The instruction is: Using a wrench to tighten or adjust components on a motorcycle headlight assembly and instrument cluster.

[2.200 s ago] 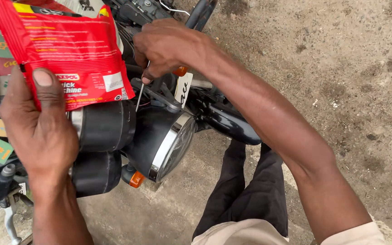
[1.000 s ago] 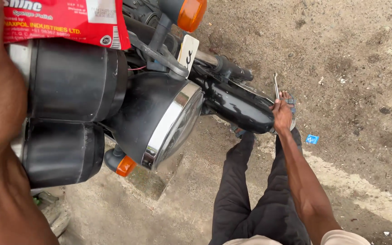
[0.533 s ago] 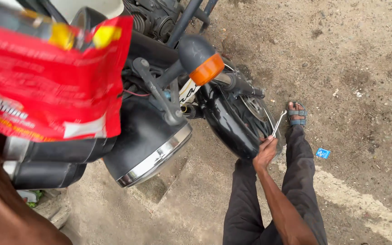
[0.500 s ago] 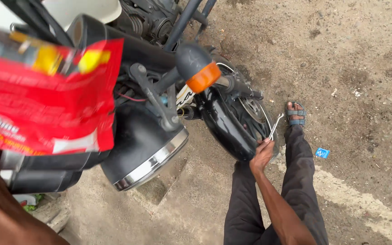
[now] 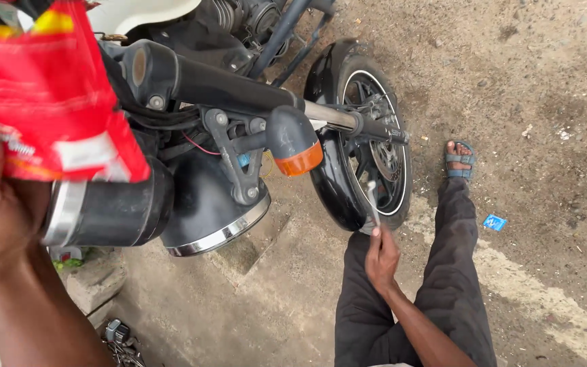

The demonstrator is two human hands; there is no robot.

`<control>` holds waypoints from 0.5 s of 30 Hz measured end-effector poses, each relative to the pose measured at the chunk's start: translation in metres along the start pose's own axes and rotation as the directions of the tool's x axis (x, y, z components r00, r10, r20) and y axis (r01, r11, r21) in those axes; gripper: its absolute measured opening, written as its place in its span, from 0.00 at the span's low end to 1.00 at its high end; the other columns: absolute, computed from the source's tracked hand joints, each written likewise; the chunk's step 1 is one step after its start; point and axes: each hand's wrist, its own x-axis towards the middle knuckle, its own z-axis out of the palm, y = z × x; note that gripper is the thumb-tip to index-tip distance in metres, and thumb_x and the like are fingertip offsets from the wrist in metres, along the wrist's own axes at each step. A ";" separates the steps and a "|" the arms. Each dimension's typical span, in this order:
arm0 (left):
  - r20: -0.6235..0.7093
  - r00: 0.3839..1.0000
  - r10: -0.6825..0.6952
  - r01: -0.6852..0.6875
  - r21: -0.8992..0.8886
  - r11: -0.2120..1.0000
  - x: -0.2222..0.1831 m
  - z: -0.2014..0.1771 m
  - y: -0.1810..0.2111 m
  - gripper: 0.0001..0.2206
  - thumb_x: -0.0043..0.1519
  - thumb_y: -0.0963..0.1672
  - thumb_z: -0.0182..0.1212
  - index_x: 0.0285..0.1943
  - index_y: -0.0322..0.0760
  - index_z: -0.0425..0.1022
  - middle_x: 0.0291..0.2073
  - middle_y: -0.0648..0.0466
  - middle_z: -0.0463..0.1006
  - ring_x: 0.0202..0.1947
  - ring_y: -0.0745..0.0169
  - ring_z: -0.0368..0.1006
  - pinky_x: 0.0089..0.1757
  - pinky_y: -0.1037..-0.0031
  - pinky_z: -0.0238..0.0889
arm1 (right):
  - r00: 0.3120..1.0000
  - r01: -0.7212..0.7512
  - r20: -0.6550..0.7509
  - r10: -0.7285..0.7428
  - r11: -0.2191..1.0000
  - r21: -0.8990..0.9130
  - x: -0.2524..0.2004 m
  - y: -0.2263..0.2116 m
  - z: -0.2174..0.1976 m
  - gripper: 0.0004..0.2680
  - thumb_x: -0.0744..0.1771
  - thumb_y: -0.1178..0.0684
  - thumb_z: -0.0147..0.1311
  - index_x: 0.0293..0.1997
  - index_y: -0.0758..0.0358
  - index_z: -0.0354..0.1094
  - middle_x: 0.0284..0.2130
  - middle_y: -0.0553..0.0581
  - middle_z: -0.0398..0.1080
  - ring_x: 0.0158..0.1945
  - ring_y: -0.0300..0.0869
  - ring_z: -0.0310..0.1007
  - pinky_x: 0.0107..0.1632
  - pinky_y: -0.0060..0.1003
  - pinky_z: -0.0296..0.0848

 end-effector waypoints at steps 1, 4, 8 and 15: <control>-0.002 1.000 0.000 0.000 -0.010 1.000 -0.007 0.017 -0.002 0.18 0.77 0.47 0.45 0.67 0.30 0.69 0.60 0.52 0.74 0.60 0.67 0.73 0.65 0.72 0.68 | 0.984 0.138 0.120 -0.134 0.990 -0.023 -0.008 -0.010 -0.013 0.10 0.72 0.54 0.45 0.52 0.68 0.72 0.19 0.57 0.64 0.21 0.37 0.60 0.27 0.40 0.59; -0.099 0.995 0.015 -0.004 0.106 0.994 -0.022 0.044 0.011 0.14 0.81 0.46 0.46 0.64 0.28 0.68 0.56 0.52 0.73 0.53 0.69 0.70 0.60 0.74 0.65 | 0.882 0.389 0.266 -0.389 0.920 0.054 -0.022 -0.095 -0.040 0.09 0.70 0.53 0.50 0.48 0.67 0.75 0.17 0.52 0.67 0.19 0.37 0.60 0.26 0.40 0.57; -0.229 0.969 -0.091 0.130 0.162 0.978 -0.011 0.083 0.046 0.13 0.79 0.45 0.48 0.66 0.33 0.69 0.57 0.57 0.77 0.54 0.76 0.72 0.59 0.79 0.66 | 0.762 0.308 0.501 -0.411 0.910 0.278 -0.026 -0.228 -0.052 0.10 0.71 0.53 0.49 0.54 0.68 0.71 0.26 0.54 0.72 0.22 0.34 0.63 0.23 0.34 0.61; -0.207 0.950 -0.234 0.286 0.278 0.917 -0.003 0.084 0.036 0.15 0.80 0.47 0.47 0.64 0.32 0.72 0.52 0.57 0.79 0.48 0.76 0.72 0.52 0.80 0.65 | 0.546 -0.043 0.755 -0.364 0.887 0.459 -0.043 -0.306 0.002 0.15 0.71 0.64 0.40 0.67 0.68 0.53 0.40 0.58 0.74 0.23 0.31 0.64 0.20 0.27 0.64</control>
